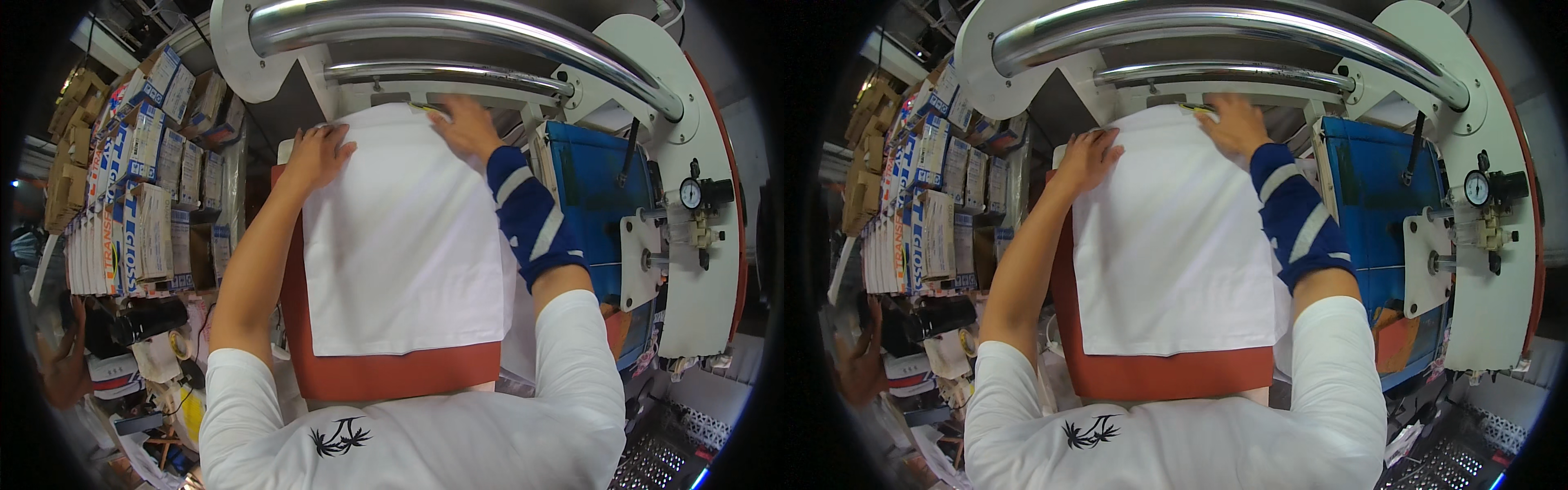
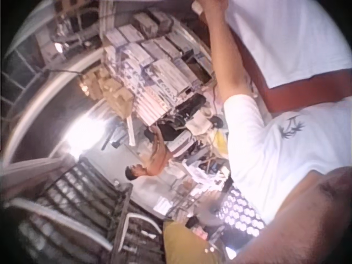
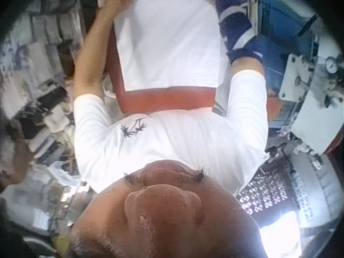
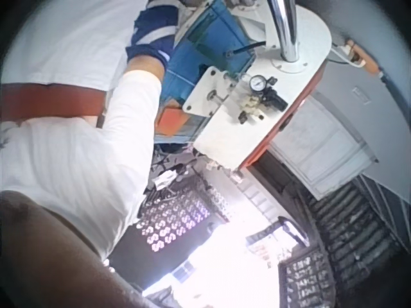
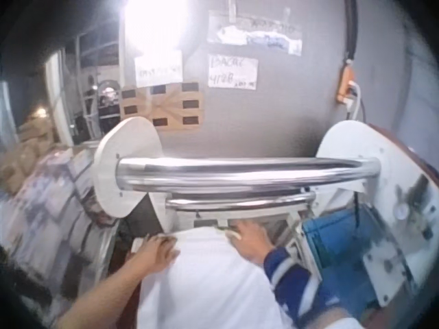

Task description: The person places white t-shirts onto a heat press machine, aligns them, and operates the press to apply a Batman logo. They then remove the shirts, inspect the printed logos, and repeat the process with additional shirts.

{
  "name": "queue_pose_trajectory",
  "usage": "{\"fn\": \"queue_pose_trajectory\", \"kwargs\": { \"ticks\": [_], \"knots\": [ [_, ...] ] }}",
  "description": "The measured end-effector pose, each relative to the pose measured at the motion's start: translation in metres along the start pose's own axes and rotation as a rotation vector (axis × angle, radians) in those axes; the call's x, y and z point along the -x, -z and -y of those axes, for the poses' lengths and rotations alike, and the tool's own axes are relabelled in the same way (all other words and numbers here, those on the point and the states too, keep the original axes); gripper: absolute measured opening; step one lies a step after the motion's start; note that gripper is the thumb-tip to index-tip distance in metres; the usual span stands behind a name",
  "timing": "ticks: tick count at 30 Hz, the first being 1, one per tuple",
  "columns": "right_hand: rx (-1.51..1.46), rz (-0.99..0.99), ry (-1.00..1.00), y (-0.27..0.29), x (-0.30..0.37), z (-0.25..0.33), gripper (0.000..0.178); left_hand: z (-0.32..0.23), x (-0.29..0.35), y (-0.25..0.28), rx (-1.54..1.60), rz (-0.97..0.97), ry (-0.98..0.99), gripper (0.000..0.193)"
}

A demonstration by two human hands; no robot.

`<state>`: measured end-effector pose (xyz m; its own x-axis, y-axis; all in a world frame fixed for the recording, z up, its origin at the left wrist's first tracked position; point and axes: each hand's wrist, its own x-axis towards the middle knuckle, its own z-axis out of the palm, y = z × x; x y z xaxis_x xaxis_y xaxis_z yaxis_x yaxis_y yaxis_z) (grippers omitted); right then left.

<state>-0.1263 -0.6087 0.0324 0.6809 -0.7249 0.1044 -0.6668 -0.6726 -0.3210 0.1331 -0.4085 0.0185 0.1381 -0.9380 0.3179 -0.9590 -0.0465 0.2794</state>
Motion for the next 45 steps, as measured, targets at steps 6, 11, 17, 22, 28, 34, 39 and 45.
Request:
{"fn": "queue_pose_trajectory", "kwargs": {
  "ticks": [6,11,17,22,28,34,39,45],
  "knots": [
    [-0.104,-0.237,-0.103,0.008,0.023,-0.014,0.039,-0.016,0.036,0.054,0.236,-0.121,0.218,0.031],
    [-0.045,-0.214,-0.530,0.025,0.242,-0.019,0.046,-0.070,0.200,0.113,0.370,0.114,0.673,0.020],
    [-1.520,0.172,-1.215,0.019,0.403,0.037,0.061,-0.141,0.288,0.121,0.205,0.149,0.695,0.019],
    [-1.855,-0.548,-0.910,0.014,0.401,0.010,0.045,-0.148,0.290,0.110,0.216,0.135,0.592,0.019],
    [-1.677,-0.582,-1.217,-0.001,0.415,-0.007,0.031,-0.170,0.303,0.104,0.496,-0.015,0.752,0.019],
    [-0.981,-0.067,-1.158,-0.041,0.433,-0.036,0.029,-0.175,0.307,0.097,0.188,0.016,0.600,0.019],
    [-0.071,0.495,-0.672,0.017,0.409,-0.026,0.061,-0.143,0.296,0.117,0.087,-0.001,0.508,0.014],
    [-0.257,-0.224,-0.349,0.046,0.246,-0.007,0.031,-0.059,0.185,0.100,0.106,-0.059,0.371,0.015]
  ]
}}
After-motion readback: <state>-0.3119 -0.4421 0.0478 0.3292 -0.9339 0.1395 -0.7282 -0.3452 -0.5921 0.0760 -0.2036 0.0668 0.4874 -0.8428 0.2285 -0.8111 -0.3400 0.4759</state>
